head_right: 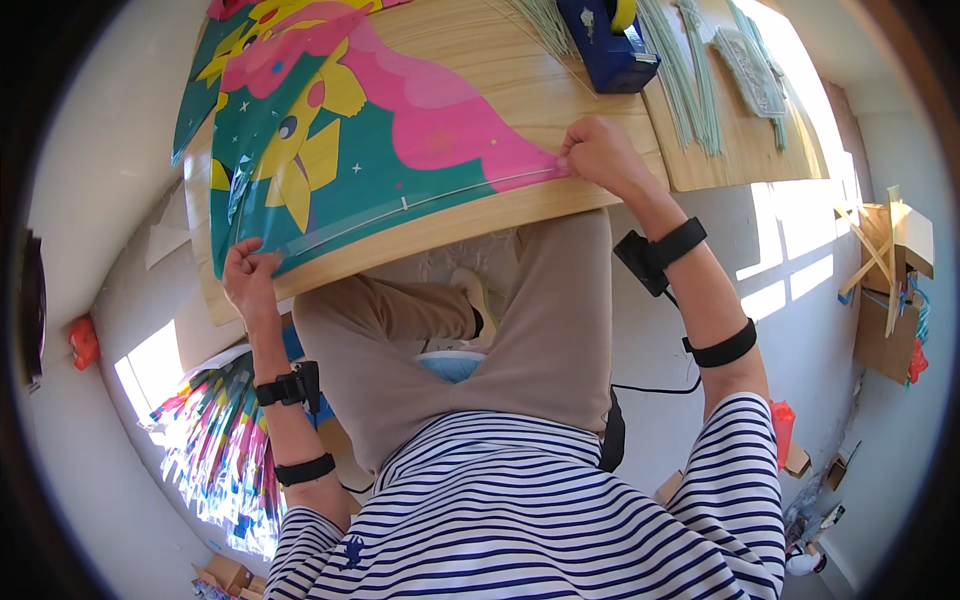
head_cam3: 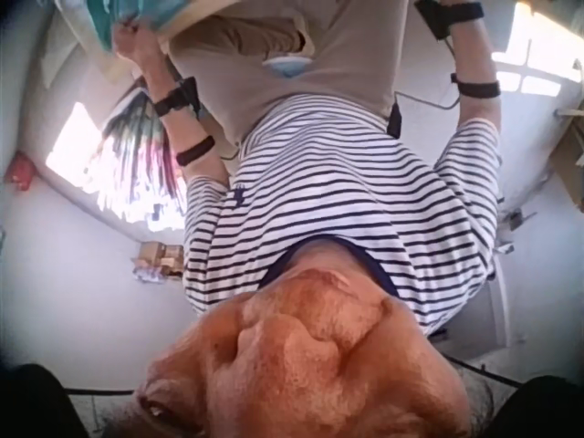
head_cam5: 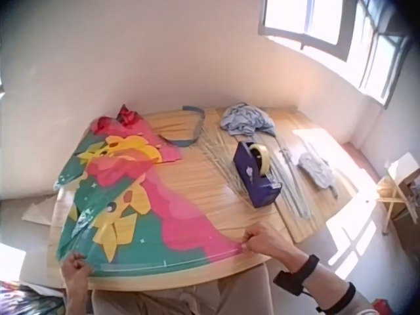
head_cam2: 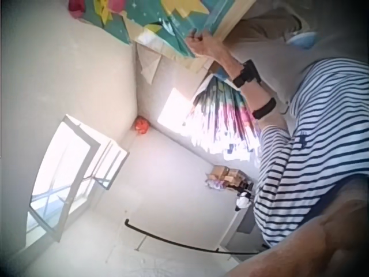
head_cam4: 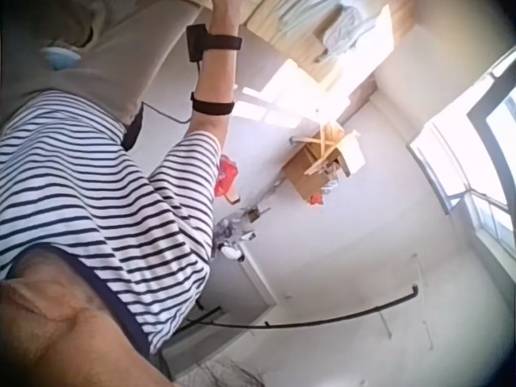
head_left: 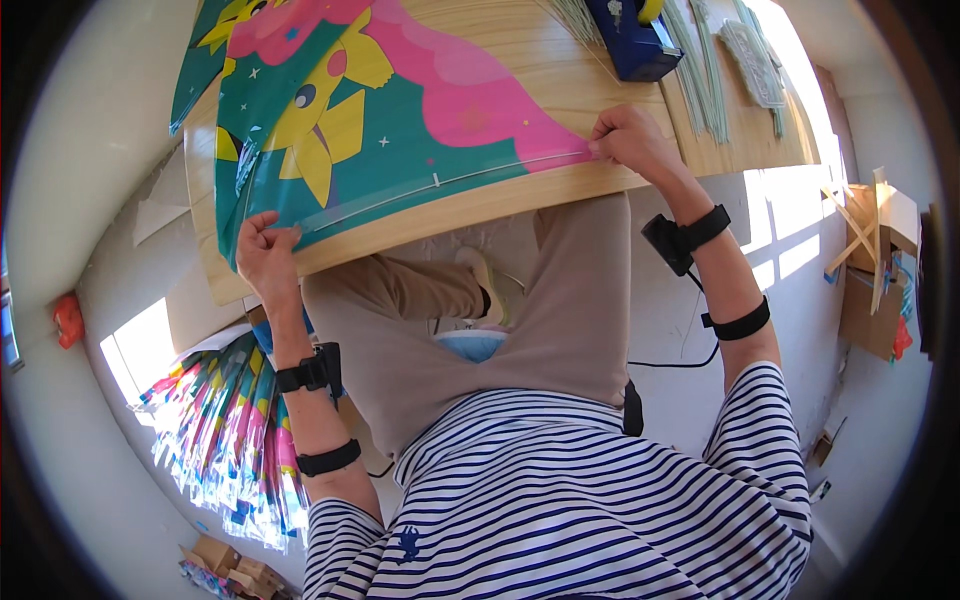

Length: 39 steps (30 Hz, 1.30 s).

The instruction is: Assembling a plastic kite using tape and string.

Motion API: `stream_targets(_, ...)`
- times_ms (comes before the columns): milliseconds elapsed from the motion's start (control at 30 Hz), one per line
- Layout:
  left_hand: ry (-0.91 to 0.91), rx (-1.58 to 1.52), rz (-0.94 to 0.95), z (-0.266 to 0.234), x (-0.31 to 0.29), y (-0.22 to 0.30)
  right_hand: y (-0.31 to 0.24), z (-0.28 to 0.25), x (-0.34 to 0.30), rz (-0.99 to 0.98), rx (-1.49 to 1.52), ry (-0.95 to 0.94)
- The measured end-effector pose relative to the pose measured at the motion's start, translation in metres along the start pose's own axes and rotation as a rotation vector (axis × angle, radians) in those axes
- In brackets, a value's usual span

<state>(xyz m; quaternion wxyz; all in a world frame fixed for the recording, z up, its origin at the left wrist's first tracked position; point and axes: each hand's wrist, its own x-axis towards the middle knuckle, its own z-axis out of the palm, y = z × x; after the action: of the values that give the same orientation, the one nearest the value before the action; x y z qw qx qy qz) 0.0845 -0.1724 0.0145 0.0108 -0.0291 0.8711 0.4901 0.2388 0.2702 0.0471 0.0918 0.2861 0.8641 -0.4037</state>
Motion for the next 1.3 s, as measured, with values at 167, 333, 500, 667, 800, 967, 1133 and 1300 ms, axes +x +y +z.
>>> stream_targets(167, 0.007, -0.045, -0.001, 0.001, -0.004, -0.002, 0.003, 0.003, 0.007, -0.143, -0.134, 0.036)
stream_targets(333, 0.014, -0.084, -0.001, -0.009, -0.006, -0.003, -0.002, -0.003, 0.004, -0.152, -0.05, -0.005)
stream_targets(500, -0.001, -0.116, 0.008, -0.011, -0.003, -0.008, 0.0, -0.008, 0.003, -0.048, 0.263, -0.088)
stream_targets(667, 0.005, -0.093, 0.016, -0.003, -0.005, -0.012, 0.008, -0.004, 0.005, -0.019, 0.232, -0.098)
stream_targets(800, 0.035, -0.015, 0.013, 0.004, -0.008, -0.011, 0.011, 0.006, 0.007, -0.027, 0.086, -0.026)
stream_targets(967, 0.024, 0.0, 0.02, 0.001, -0.007, -0.015, 0.013, 0.01, 0.008, -0.055, 0.048, -0.009)
stream_targets(1133, 0.047, 0.078, 0.006, 0.005, -0.01, -0.009, 0.011, 0.012, 0.008, -0.016, 0.034, -0.007)
stream_targets(1300, 0.059, 0.08, -0.01, 0.006, -0.013, -0.004, 0.01, 0.013, 0.007, -0.025, 0.02, 0.005)
